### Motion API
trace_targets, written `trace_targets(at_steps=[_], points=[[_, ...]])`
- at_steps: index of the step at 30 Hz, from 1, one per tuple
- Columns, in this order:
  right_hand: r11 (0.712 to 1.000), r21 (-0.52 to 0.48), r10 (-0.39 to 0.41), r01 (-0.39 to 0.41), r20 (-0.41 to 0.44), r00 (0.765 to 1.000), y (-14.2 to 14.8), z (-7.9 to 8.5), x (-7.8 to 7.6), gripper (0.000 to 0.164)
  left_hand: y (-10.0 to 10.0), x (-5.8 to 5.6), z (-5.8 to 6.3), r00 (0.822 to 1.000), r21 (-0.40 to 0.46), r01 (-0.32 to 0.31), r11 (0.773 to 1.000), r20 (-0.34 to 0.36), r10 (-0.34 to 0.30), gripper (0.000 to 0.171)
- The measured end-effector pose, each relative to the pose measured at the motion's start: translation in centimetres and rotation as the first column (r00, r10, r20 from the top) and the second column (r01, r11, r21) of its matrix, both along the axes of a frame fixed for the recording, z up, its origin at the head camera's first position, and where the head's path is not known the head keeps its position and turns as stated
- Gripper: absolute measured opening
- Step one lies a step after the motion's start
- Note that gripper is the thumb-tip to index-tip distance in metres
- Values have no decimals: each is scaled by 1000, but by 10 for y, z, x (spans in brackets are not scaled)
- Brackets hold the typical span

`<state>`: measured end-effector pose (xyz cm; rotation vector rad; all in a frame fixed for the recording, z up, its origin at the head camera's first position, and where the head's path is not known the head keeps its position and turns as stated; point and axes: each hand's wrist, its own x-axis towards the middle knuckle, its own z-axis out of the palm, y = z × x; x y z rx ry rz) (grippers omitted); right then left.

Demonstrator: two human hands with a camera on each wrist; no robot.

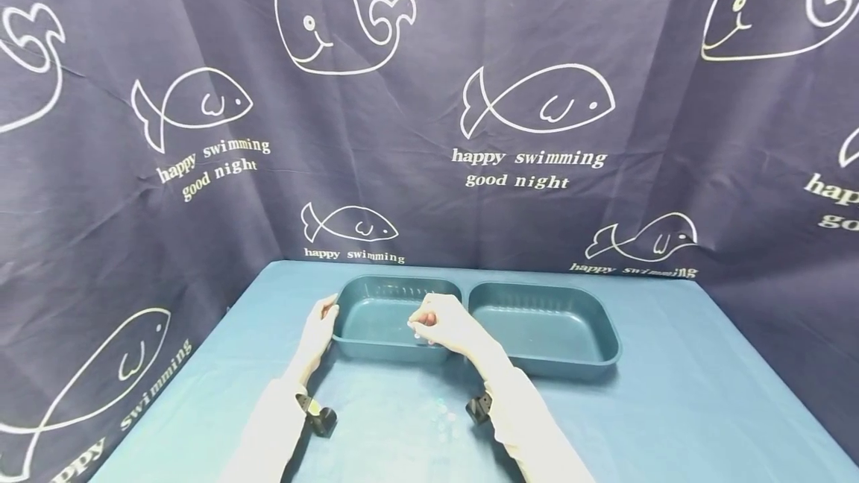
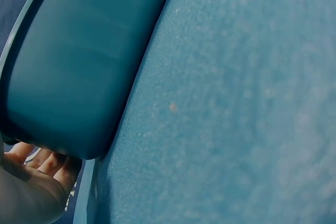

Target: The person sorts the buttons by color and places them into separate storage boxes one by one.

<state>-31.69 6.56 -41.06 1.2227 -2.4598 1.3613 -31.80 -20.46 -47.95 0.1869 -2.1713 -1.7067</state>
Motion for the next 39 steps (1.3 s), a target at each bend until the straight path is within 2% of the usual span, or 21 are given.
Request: trace_targets(at_steps=[4, 11, 13, 26, 39], points=[[1000, 2, 11, -11, 63, 998, -5, -3, -4, 8, 2, 0, -3, 1000, -3, 13, 1000, -10, -13, 35], [996, 53, -63, 67, -76, 995, -15, -6, -14, 7, 4, 0, -6, 1000, 1, 10, 1000, -1, -10, 35], [994, 69, -76, 83, -93, 993, -17, -8, -18, 7, 4, -1, -6, 1000, 3, 8, 1000, 2, -8, 35], [982, 139, -121, 127, -55, 991, -28, -16, -34, 6, 1, -1, -2, 1000, 18, 18, 1000, 3, -18, 36], [985, 132, -100, 114, -106, 989, -31, -19, -39, 12, -3, -1, -1, 1000, 8, 28, 1000, 6, -28, 36]])
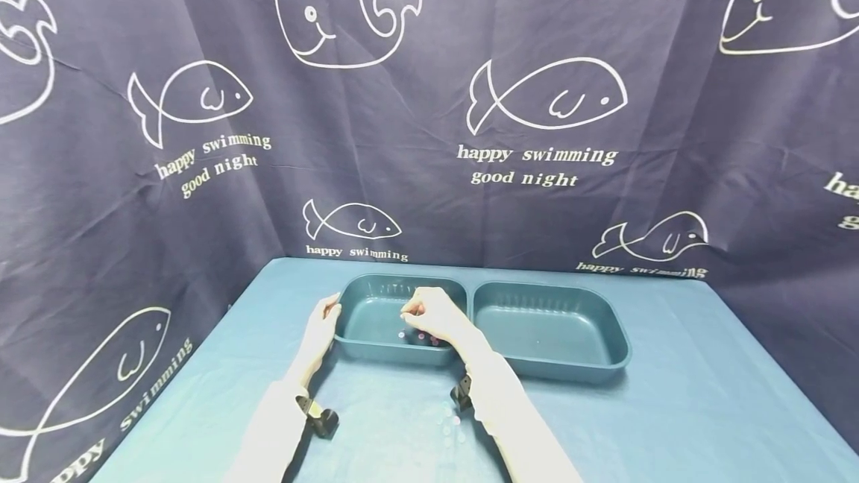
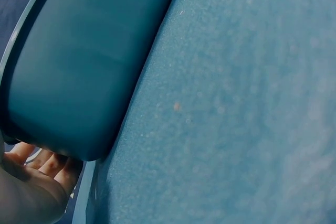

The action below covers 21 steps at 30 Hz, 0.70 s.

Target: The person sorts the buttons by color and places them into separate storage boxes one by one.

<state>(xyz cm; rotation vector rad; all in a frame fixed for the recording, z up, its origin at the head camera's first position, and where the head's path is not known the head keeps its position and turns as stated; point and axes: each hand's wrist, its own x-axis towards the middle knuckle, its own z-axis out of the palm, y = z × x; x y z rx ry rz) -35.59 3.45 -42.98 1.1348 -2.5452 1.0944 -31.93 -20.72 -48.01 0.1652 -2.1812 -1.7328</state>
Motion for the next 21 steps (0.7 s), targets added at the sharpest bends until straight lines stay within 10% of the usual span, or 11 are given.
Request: trace_targets(at_steps=[21], points=[[999, -41, 16, -18, -44, 999, 24, 16, 28, 10, 1, 2, 0, 1000, 13, 9, 1000, -12, -9, 36]])
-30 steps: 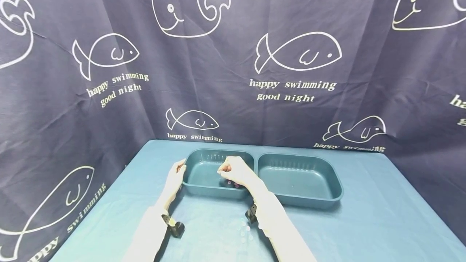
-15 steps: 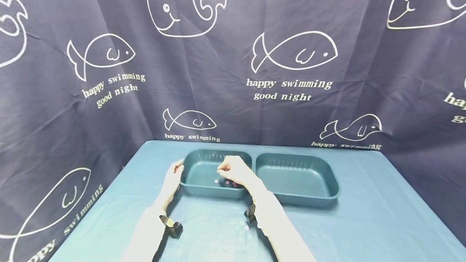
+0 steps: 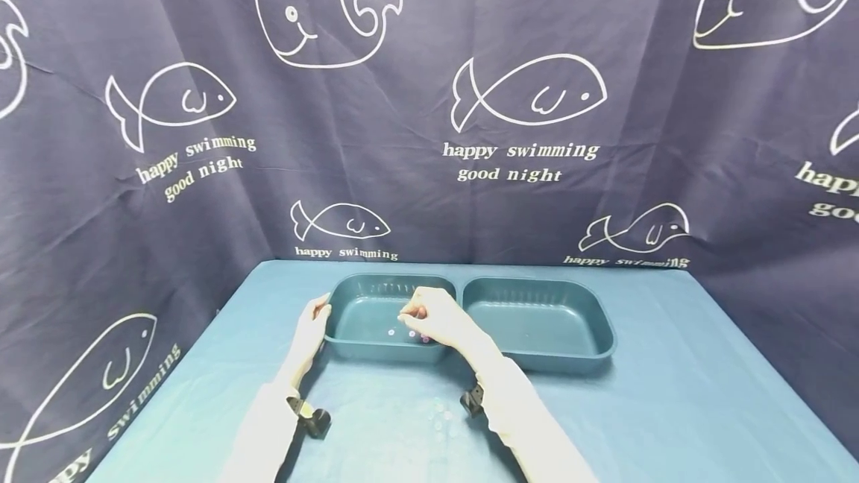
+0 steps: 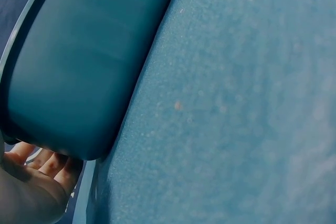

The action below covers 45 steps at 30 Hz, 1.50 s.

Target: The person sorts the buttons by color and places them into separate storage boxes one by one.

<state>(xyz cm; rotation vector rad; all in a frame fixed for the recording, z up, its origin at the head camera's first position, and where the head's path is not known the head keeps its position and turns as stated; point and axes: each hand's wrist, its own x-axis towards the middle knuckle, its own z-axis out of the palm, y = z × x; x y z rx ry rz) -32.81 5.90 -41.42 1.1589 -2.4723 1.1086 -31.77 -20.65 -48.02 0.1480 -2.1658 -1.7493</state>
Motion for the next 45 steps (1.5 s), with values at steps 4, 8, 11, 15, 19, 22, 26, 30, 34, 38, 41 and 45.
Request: trace_targets(at_steps=[4, 8, 11, 15, 19, 22, 26, 30, 34, 38, 41, 45], points=[[998, -28, 52, -51, 14, 999, 9, 4, 12, 9, 0, 0, 1, 1000, 0, -6, 1000, 7, 6, 36], [998, -18, 52, -53, -16, 998, 16, 4, 24, 11, 0, -1, 1, 1000, -11, -6, 1000, 7, 6, 36], [999, -19, 35, -34, 5, 999, 21, 4, 31, 11, 0, -1, 1, 1000, -5, 1, 1000, -1, -1, 36], [999, -31, -5, 7, 43, 999, 28, 5, 41, 8, 0, 0, 2, 1000, 13, 6, 1000, -10, -6, 36], [999, -41, -30, 32, 48, 998, 36, 1, 49, 6, 1, 1, 3, 1000, 12, 7, 1000, -9, -7, 36], [997, -59, -37, 40, 52, 998, 43, -4, 53, 5, 1, 2, 4, 1000, 10, 9, 1000, -4, -9, 36], [997, -61, -48, 48, 1, 999, 52, -11, 60, 8, 2, 2, 5, 1000, 6, 11, 1000, 4, -11, 36], [997, -60, -47, 43, -78, 996, 59, -18, 64, 9, 1, 0, 3, 1000, 4, 13, 1000, 13, -13, 36], [997, -63, -42, 36, -102, 994, 63, -23, 68, 10, -1, -1, 1, 1000, 5, 15, 1000, 10, -15, 36], [997, -65, -37, 32, -82, 996, 66, -26, 72, 9, -1, 0, 1, 1000, -3, 11, 1000, 7, -11, 37], [997, -75, -37, 33, -58, 998, 67, -28, 75, 9, 0, 0, 1, 1000, -12, 11, 1000, 8, -11, 37], [995, -99, -35, 30, -44, 998, 68, -30, 80, 8, 0, 1, 3, 1000, -16, 15, 1000, 7, -15, 37]])
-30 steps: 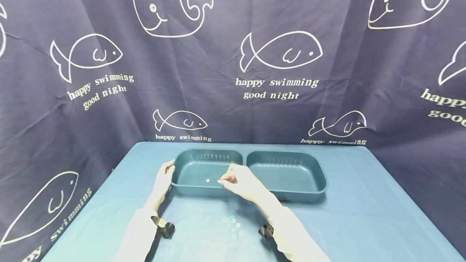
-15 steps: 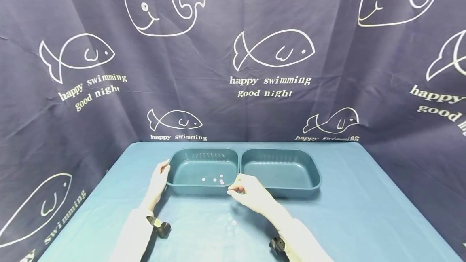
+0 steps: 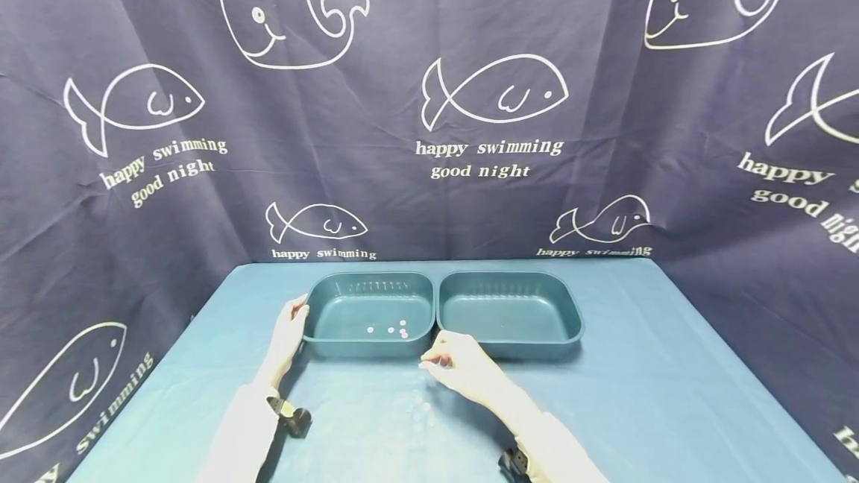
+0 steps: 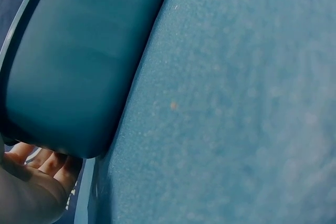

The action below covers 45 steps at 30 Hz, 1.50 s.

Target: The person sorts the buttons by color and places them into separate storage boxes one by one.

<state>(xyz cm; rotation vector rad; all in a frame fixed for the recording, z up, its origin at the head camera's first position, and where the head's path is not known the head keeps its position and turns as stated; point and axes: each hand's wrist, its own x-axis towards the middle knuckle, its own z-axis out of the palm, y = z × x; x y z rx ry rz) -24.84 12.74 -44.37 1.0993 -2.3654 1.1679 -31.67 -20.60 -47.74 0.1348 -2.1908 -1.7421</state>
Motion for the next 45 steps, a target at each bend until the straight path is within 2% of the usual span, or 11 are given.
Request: trace_targets(at_steps=[4, 12, 26, 36, 40, 45], points=[[1000, 0, 14, -14, -41, 999, 0, -3, 1, 7, -1, 1, 1, 1000, -3, -4, 1000, 1, 4, 37], [999, 38, 37, -35, -70, 997, 4, -9, 2, 7, -2, 1, 0, 1000, -16, -9, 1000, 9, 9, 37], [981, 133, 146, -144, -5, 989, 7, -15, 4, 10, -2, 0, 1, 1000, -17, -4, 1000, 8, 4, 38], [967, 145, 186, -209, 155, 970, 7, -14, 5, 7, -1, 1, 1, 1000, -13, -12, 1000, 1, 12, 37], [959, 141, 222, -246, 163, 961, 7, -14, 6, 6, 0, 1, 0, 1000, -16, -13, 1000, -5, 13, 37], [950, 176, 236, -258, 140, 962, 6, -15, 5, 6, 1, 1, 0, 1000, -13, -14, 1000, -2, 14, 37]])
